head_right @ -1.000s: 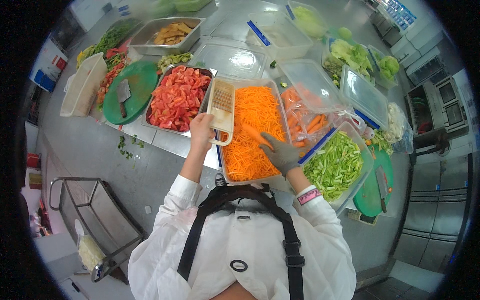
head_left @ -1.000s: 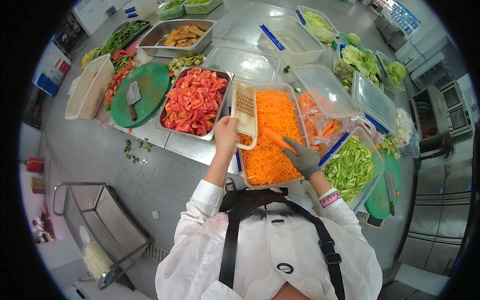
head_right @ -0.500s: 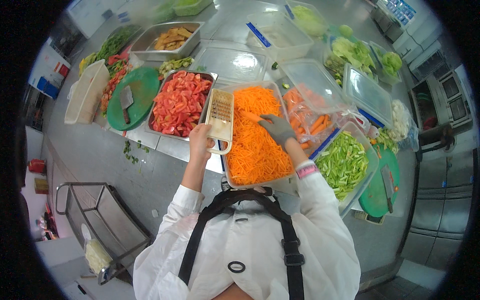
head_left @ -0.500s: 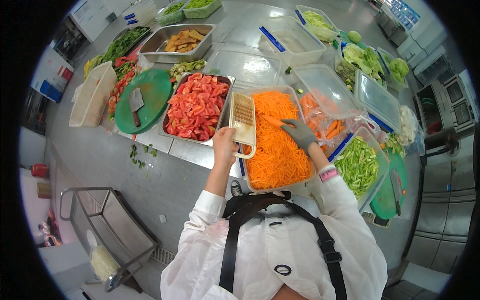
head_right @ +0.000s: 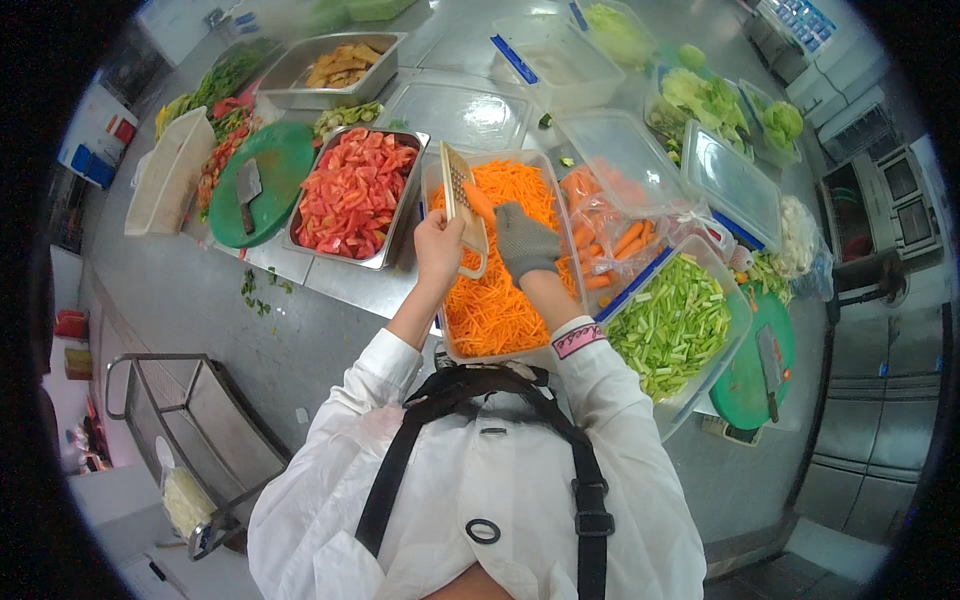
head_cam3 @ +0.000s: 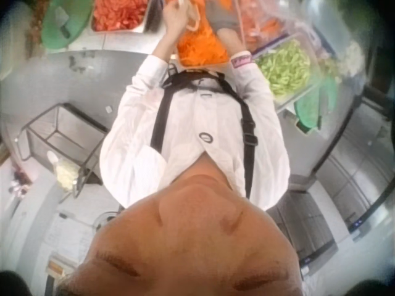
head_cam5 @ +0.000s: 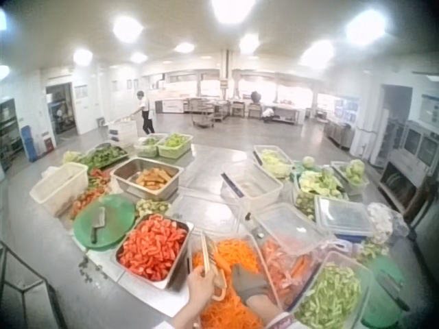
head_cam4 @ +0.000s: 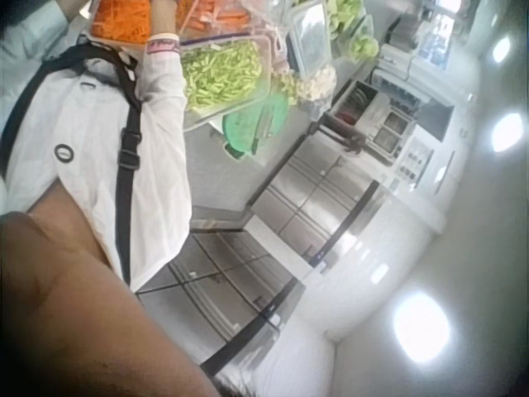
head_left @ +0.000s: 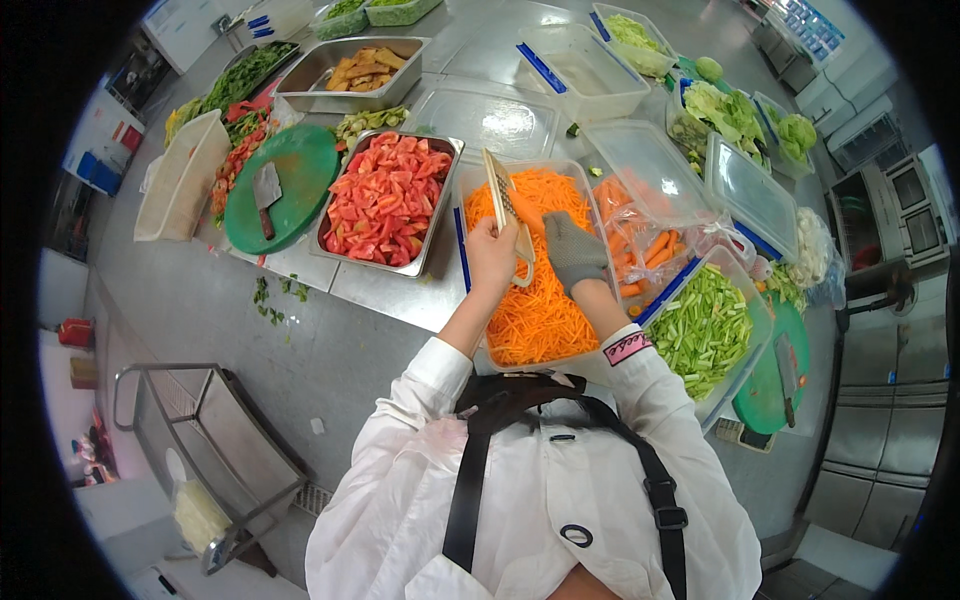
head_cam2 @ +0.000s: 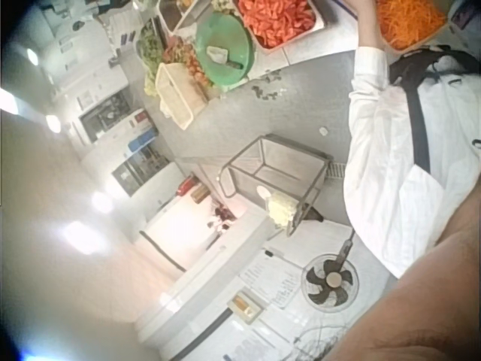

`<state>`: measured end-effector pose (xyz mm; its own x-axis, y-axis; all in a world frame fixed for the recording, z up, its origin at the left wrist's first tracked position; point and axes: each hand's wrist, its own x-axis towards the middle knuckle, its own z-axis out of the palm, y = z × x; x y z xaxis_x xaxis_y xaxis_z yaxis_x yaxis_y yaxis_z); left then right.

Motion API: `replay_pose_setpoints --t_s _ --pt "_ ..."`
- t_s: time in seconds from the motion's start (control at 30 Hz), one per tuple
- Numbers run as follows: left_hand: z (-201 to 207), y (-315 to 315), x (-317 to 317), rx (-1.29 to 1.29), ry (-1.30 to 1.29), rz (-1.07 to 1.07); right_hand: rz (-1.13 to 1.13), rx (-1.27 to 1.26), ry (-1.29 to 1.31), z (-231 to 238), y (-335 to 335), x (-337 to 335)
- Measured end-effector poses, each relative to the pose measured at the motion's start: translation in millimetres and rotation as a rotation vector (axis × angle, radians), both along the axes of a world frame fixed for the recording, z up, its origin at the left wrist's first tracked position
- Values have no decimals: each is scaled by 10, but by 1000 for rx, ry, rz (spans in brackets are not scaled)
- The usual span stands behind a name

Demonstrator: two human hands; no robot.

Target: The person grates whole carrots using a handheld box grater into a large plastic container. They repeatedly pick up carrots, grate them, and place the grated pieces into the container while standing at a stainless steel prep table.

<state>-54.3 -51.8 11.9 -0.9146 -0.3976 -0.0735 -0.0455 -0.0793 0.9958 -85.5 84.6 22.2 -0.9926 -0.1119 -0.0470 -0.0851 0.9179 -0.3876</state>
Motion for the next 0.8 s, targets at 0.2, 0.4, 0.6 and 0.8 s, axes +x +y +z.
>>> replay_pose_setpoints --t_s 0.2,0.4,0.6,0.8 --pt "-11 158 74 79 -64 -29 -54 65 -132 217 -42 190" --pt "29 460 256 43 -71 -106 -130 63 -97 -26 201 -509" --pt "44 306 162 130 -57 -104 113 65 145 158 380 497" --pt "15 691 427 -3 -17 -226 -154 109 -53 204 413 -270"
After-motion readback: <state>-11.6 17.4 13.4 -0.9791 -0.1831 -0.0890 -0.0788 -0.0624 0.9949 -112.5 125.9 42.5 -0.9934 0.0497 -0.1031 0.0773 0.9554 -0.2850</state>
